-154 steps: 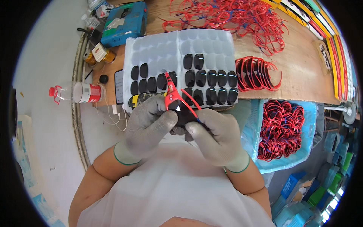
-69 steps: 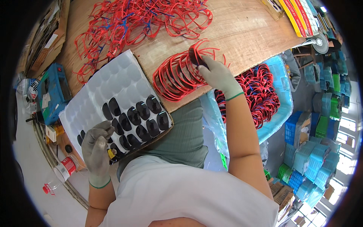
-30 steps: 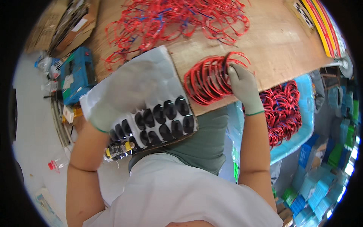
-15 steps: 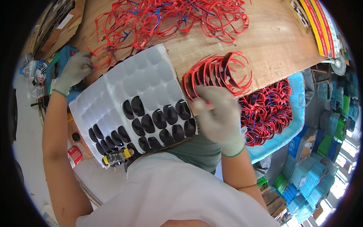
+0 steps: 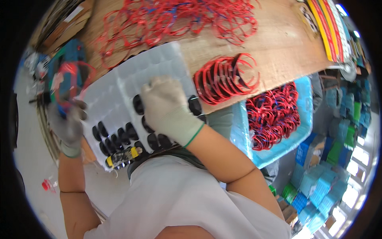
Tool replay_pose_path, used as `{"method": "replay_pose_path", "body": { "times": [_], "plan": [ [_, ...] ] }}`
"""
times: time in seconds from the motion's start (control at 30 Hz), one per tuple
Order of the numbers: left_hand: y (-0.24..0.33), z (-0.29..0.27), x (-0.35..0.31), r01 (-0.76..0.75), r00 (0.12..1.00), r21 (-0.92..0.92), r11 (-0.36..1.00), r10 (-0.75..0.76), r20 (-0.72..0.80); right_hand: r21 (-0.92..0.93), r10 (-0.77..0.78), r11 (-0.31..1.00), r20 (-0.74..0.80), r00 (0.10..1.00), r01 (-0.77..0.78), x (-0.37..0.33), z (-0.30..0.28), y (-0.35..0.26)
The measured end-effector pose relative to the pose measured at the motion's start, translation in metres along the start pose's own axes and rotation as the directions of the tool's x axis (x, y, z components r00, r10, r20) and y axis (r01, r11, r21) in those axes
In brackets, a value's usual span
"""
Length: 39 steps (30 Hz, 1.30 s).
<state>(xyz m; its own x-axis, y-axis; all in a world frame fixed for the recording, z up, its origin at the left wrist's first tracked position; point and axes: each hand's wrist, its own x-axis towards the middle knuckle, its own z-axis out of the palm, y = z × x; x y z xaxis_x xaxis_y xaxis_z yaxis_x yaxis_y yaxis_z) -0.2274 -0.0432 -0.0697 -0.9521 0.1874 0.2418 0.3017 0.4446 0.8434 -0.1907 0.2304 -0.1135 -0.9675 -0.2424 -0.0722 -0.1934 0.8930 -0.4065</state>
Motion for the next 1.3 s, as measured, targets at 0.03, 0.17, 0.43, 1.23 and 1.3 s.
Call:
{"method": "replay_pose_path", "body": {
  "times": [0.03, 0.17, 0.43, 1.23, 1.3],
  "plan": [
    [0.006, -0.002, -0.025, -0.084, 0.991, 0.030, 0.996, 0.080, 0.106, 0.038, -0.015, 0.999, -0.036, 0.999, 0.016, -0.001, -0.001, 0.001],
    [0.027, 0.001, -0.119, -0.339, 0.858, -0.173, 0.925, 0.380, 0.345, 0.236, -0.180, 0.946, -0.185, 0.966, 0.221, -0.011, -0.003, 0.003],
    [0.076, 0.042, -0.173, -0.132, 0.969, -0.346, 0.929, 0.194, 0.151, 0.357, -0.279, 0.881, -0.138, 0.950, 0.310, -0.089, -0.061, 0.014],
    [0.127, 0.050, -0.196, -0.015, 0.953, -0.171, 0.985, 0.065, 0.294, 0.920, -0.033, 0.350, -0.174, 0.984, 0.175, -0.188, -0.034, -0.068],
    [0.125, 0.047, -0.200, 0.012, 0.963, -0.137, 0.990, 0.026, 0.268, 0.966, -0.028, 0.248, -0.064, 0.998, 0.068, -0.188, -0.036, -0.073]
  ]
}}
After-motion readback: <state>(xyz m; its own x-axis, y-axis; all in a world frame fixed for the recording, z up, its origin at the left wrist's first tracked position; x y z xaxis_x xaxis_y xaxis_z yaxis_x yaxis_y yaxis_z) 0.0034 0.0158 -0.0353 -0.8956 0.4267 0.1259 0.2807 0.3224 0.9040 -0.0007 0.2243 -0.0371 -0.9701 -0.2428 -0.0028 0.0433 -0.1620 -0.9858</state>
